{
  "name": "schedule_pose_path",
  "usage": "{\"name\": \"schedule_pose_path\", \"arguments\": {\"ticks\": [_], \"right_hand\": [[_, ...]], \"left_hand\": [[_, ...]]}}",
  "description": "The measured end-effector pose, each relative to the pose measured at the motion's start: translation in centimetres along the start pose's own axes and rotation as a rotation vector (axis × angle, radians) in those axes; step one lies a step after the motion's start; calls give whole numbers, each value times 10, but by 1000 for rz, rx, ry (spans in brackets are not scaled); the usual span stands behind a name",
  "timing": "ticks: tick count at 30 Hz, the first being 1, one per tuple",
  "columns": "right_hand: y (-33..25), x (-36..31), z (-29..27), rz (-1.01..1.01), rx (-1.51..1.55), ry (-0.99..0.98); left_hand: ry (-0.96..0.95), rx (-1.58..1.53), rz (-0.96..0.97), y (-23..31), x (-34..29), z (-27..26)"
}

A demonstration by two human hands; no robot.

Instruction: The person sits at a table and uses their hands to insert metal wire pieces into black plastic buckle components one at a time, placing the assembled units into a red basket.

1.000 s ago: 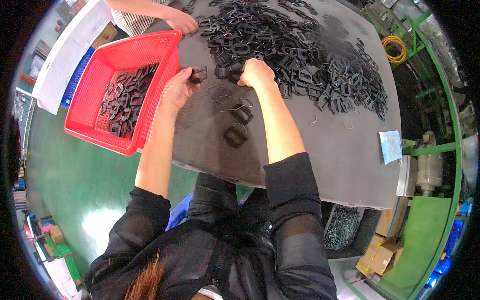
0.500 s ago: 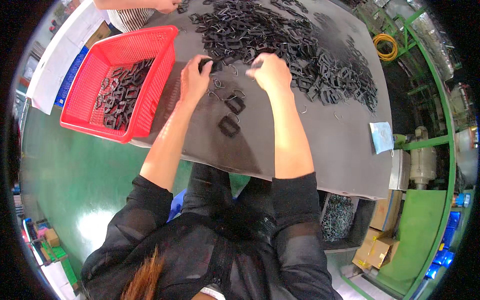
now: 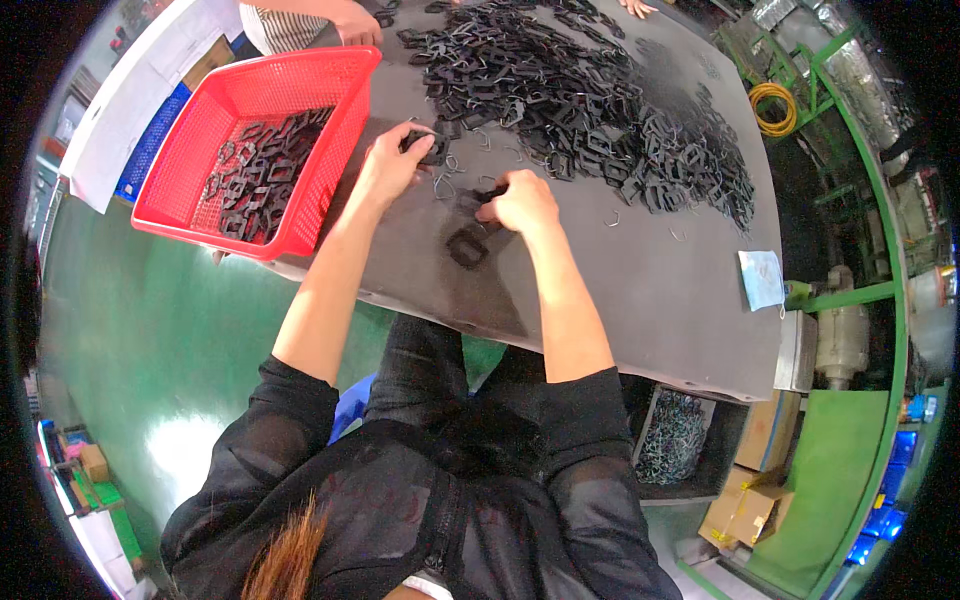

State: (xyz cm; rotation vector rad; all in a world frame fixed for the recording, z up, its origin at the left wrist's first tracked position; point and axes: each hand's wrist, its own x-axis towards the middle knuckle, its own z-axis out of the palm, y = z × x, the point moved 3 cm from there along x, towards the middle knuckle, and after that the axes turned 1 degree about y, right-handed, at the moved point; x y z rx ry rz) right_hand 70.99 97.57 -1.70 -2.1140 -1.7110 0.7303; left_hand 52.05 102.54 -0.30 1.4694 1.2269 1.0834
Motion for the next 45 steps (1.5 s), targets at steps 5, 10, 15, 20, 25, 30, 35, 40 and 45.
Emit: {"name": "schedule_pose_path", "arguments": {"ticks": [5, 10, 15, 20, 25, 30, 35, 40, 45], "right_hand": [[-8, 13, -26, -182, 70, 87], [-95, 10, -57, -381, 311, 208], [-223, 7, -6, -766, 314, 222], [-196, -1, 0, -745, 415, 489], [-32, 13, -37, -430, 146, 1010], [186, -25, -81, 216, -319, 1007], [141, -55, -11, -9, -325, 530], [41, -35, 27, -435, -191, 501], [32, 11, 37, -447, -177, 514]], "left_hand": [[126, 102, 239, 75, -56, -47], [576, 464, 484, 106, -62, -122], [667, 987, 274, 87, -73, -169], [520, 756, 603, 97, -110, -88], [26, 751, 476, 15, -124, 6], [-127, 1005, 541, -8, -118, 57], [-81, 1047, 670, -21, -122, 57], [-111, 870, 486, 4, -112, 19], [335, 729, 621, 79, -107, -62]]}}
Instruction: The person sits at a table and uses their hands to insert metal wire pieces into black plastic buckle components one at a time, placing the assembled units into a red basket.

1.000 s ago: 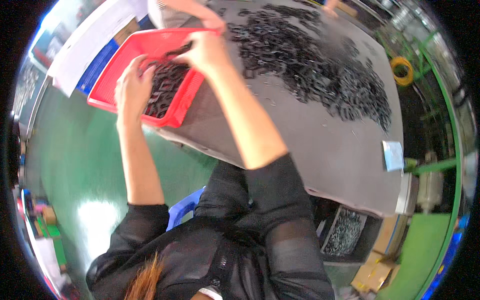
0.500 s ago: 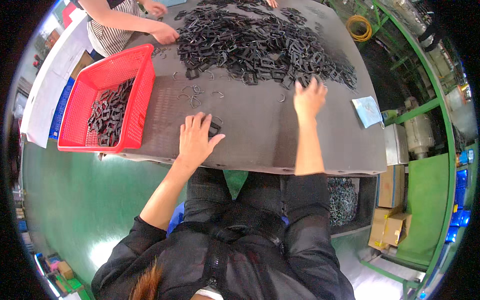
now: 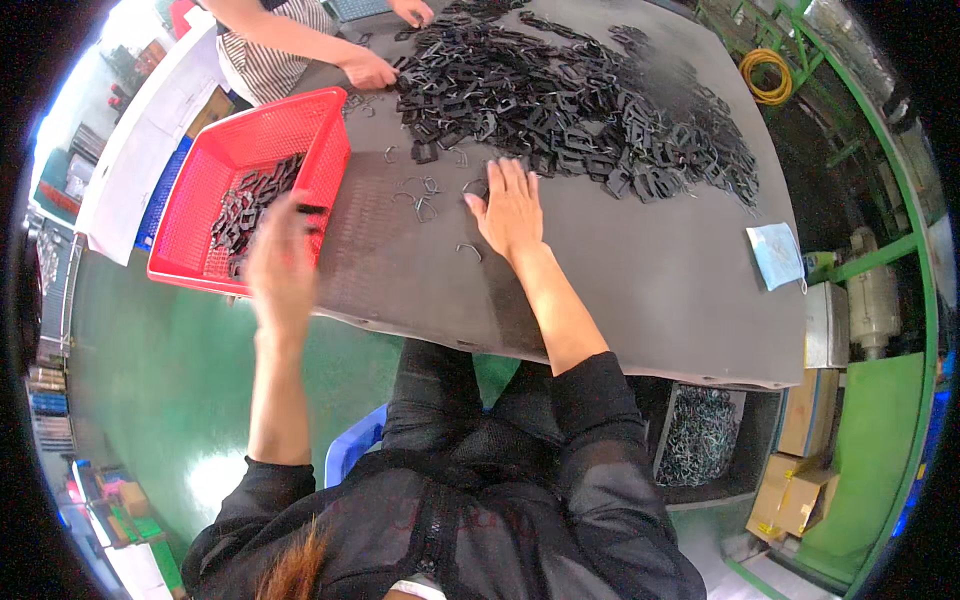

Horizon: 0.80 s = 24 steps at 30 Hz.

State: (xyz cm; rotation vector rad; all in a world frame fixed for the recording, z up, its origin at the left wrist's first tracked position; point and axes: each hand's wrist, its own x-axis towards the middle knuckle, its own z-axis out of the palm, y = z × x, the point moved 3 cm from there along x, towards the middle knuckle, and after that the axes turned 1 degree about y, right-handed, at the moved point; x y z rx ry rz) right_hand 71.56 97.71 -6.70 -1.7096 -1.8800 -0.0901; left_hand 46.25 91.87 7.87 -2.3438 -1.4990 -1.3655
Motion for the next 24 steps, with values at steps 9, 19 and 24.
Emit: {"name": "schedule_pose_path", "arguments": {"ticks": [9, 19, 24], "right_hand": [[-35, 35, 24, -160, 80, 115], [-52, 22, 23, -269, 93, -91], [-38, 2, -10, -17, 588, -50]], "left_hand": [[226, 413, 41, -37, 40, -51], [-217, 162, -69, -98, 33, 177], [-452, 92, -74, -77, -4, 191]]}}
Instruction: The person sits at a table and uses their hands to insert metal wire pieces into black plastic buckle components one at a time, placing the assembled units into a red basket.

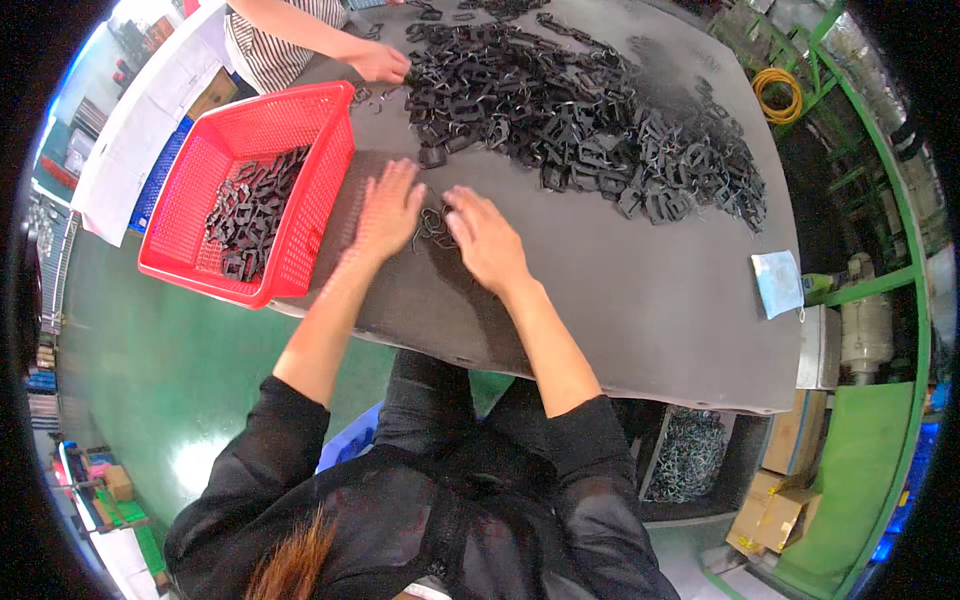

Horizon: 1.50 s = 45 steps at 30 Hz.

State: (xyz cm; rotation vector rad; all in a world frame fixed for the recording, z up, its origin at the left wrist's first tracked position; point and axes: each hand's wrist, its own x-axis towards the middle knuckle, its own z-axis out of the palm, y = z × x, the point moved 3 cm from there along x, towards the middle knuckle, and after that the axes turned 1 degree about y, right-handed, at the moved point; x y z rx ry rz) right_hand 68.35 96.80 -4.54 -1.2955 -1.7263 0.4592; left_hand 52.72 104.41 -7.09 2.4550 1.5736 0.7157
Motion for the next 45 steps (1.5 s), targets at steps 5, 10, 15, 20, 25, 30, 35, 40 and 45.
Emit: {"name": "schedule_pose_path", "arguments": {"ticks": [5, 10, 15, 20, 25, 30, 35, 40, 45], "right_hand": [[18, -3, -16, 258, 543, 331], [-46, -45, -10, -87, -502, -15], [-74, -45, 53, -186, -703, -229], [1, -31, 9, 62, -813, 4], [38, -127, -124, 244, -980, 95], [32, -271, -238, 649, -1115, 265], [12, -361, -275, 1101, -1165, 313], [-2, -316, -276, 692, -1107, 661], [10, -217, -222, 511, -927, 553]], "left_hand": [[40, -428, 165, 82, -35, 1], [394, -981, -195, 44, 0, -70], [439, -1112, -144, 65, 4, -116], [333, -950, -150, 57, -20, -112], [241, -926, -216, 44, -37, -76], [96, -966, -152, 75, -30, -31], [99, -745, 97, 114, 18, 1], [165, -233, 326, 159, 100, 38], [-105, 226, 102, 172, 153, 74]]}}
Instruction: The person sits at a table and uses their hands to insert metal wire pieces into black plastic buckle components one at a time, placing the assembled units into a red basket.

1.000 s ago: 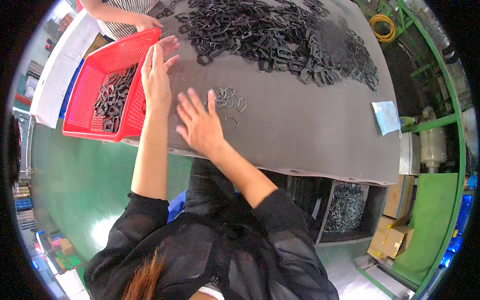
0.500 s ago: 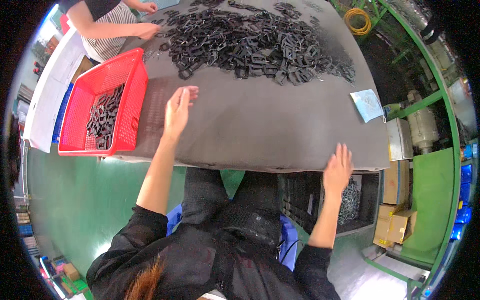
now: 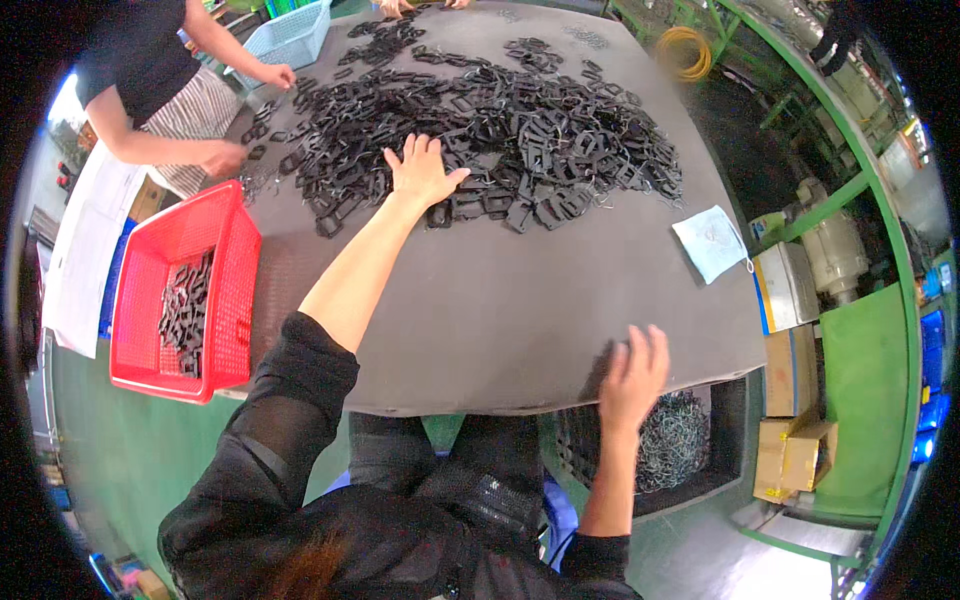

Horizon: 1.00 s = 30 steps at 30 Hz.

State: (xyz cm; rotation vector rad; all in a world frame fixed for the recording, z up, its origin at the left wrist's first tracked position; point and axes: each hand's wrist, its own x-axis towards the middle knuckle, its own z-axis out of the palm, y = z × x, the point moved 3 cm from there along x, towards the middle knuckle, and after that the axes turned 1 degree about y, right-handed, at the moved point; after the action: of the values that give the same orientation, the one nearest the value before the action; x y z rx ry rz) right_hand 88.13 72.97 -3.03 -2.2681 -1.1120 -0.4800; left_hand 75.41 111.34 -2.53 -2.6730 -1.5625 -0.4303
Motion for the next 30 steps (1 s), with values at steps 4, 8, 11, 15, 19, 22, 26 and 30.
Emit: {"name": "schedule_pose_path", "arguments": {"ticks": [4, 8, 11, 15, 19, 22, 26, 30], "right_hand": [[-20, -1, 30, 33, -70, -104], [-14, -2, 31, 55, -17, -109], [-19, 0, 31, 51, -22, -103], [-17, 0, 33, 54, -14, -90], [-14, -2, 33, 57, -25, -74], [-15, 0, 34, 47, -31, -62], [-13, -1, 33, 44, -30, -58], [-15, 0, 31, 51, -6, -56]], "left_hand": [[-18, -167, 135, 0, 1, -1], [101, -262, 308, -14, -29, -6], [80, -323, 422, -28, -39, -18], [122, -221, 258, -14, -47, -27], [36, -50, 75, 10, -25, -17], [-11, 68, -87, 16, -14, -19], [-65, 43, -106, 4, -9, -20], [-149, 32, -54, -19, -3, -29]]}}
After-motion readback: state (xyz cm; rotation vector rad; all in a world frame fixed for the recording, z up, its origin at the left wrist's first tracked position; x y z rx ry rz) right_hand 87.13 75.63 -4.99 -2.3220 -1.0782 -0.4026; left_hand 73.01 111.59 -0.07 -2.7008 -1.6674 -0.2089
